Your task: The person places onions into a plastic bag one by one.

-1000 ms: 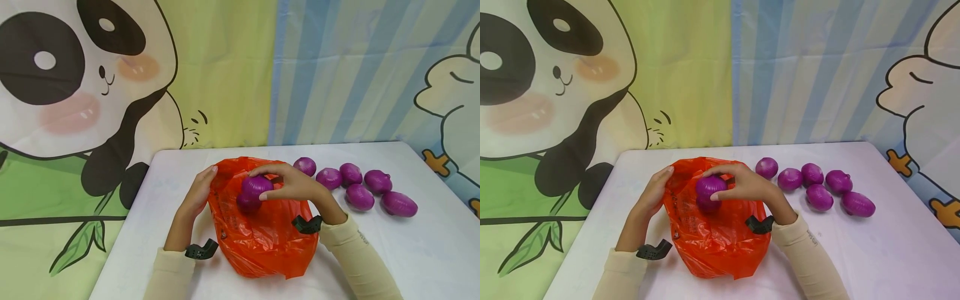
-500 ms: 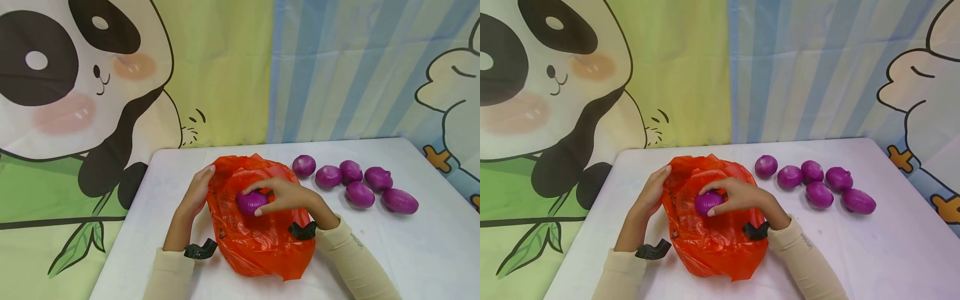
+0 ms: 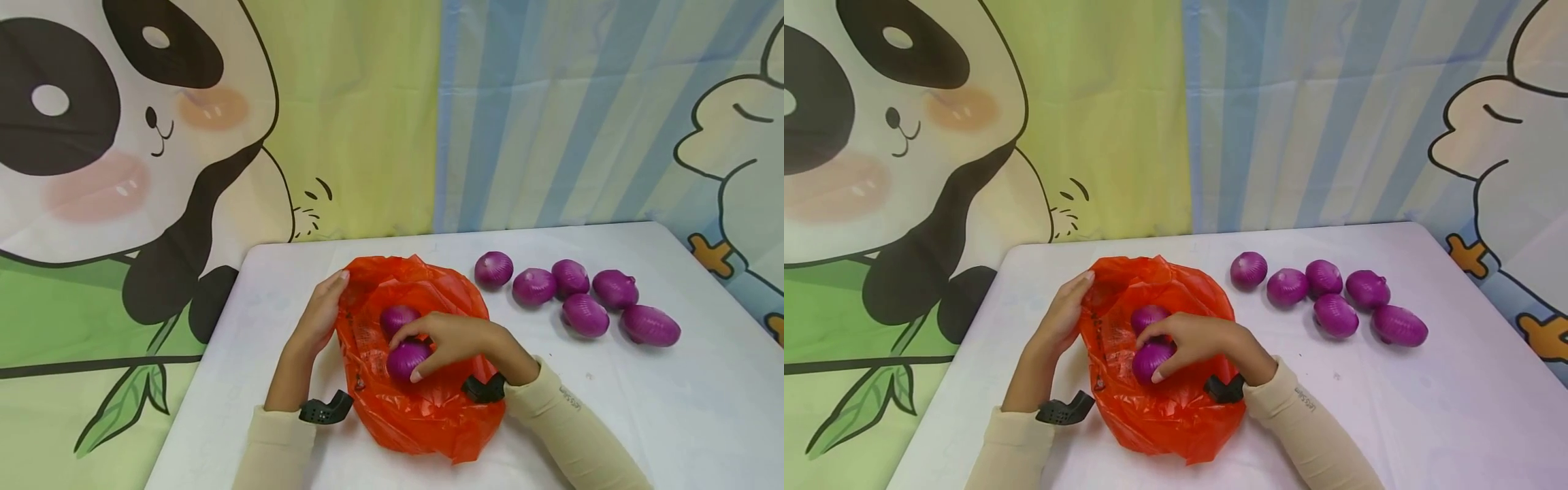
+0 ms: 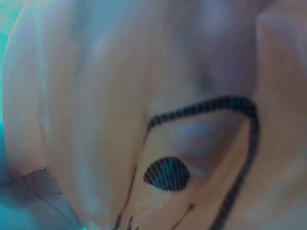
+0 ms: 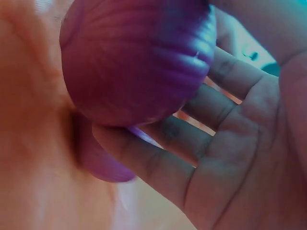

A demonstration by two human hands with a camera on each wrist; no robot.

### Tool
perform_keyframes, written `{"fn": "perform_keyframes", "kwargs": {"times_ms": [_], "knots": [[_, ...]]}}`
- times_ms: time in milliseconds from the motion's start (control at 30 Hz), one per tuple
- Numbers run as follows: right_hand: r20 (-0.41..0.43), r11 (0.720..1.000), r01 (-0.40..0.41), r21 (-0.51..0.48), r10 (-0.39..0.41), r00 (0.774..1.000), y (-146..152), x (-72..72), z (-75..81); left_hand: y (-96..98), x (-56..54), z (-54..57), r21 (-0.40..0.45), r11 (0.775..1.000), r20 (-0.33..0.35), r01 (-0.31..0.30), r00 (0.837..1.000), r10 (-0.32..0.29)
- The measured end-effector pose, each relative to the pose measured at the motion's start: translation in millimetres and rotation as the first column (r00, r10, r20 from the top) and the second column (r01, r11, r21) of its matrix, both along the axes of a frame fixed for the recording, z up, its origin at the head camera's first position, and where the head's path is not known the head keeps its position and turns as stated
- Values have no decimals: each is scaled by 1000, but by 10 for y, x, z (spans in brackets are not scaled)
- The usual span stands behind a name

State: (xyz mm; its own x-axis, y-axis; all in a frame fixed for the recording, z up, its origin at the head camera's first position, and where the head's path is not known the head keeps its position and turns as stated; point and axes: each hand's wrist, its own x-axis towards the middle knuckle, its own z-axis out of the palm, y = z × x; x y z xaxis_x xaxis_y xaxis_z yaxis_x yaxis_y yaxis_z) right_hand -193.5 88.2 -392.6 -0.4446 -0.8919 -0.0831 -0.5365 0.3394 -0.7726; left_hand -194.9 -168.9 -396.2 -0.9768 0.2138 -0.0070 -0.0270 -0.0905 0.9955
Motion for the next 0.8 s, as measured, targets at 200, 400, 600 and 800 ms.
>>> {"fn": "perform_keyframes", "kwargs": {"times_ms": [200,400,600,800], "knots": [[-43,998,0,58,3,999,-79,29,-86,7,-1,-9,-10,1000,0,1,1000,-1],[-62,993,0,118,7,998,-98,41,-101,0,1,-6,-26,1000,-5,-3,1000,3],[-67,993,-44,113,52,996,-75,55,-61,-2,8,0,-32,999,-6,-6,1000,5],[-41,999,-36,11,36,999,-3,61,45,-1,6,-4,-40,999,-5,-1,1000,1]]}}
